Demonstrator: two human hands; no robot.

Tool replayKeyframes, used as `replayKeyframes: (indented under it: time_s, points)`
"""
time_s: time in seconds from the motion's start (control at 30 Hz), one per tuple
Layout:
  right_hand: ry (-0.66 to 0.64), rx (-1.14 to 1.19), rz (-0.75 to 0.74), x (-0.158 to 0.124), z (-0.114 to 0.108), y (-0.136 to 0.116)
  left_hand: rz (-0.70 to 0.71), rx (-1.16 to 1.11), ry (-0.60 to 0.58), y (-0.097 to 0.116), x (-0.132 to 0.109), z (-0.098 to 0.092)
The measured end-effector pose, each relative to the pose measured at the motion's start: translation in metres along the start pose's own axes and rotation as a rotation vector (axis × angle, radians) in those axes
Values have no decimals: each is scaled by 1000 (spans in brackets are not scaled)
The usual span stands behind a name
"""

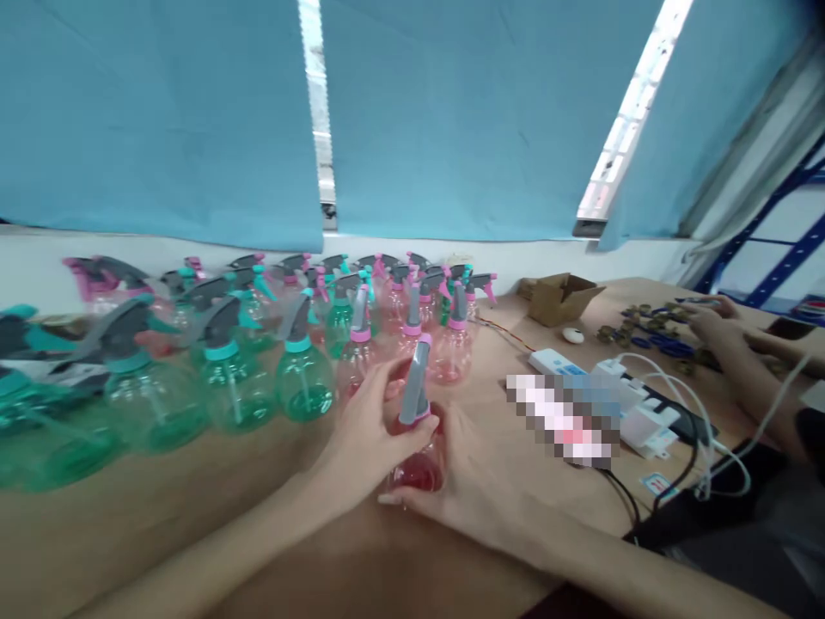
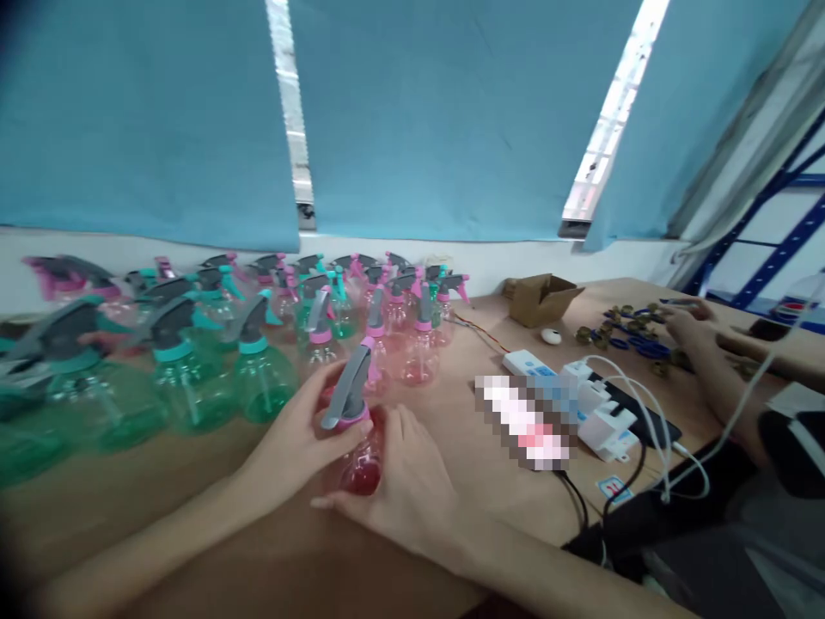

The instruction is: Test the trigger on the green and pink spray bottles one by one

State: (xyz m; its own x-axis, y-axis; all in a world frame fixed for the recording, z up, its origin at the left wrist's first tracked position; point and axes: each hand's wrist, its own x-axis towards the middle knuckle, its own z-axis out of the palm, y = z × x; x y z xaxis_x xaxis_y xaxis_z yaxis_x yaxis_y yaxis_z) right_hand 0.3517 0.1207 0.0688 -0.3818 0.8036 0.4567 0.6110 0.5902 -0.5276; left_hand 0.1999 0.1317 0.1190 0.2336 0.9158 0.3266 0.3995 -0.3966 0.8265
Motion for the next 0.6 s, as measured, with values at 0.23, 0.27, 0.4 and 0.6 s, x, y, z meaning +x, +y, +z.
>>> replayKeyframes:
  time_s: [0.23, 0.27, 0.4, 0.6]
  points:
    - [-12, 51, -45, 24, 48, -44, -27, 104, 97, -6, -23, -50]
    - [-20, 67, -56, 28, 54, -49, -19, 126, 119, -8, -25, -57]
    - [-63, 126, -87, 39, 76, -67, -17, 141, 168, -17, -34, -81]
    - [-216, 310, -150, 50, 93, -78, -61, -20, 189, -33, -49, -103]
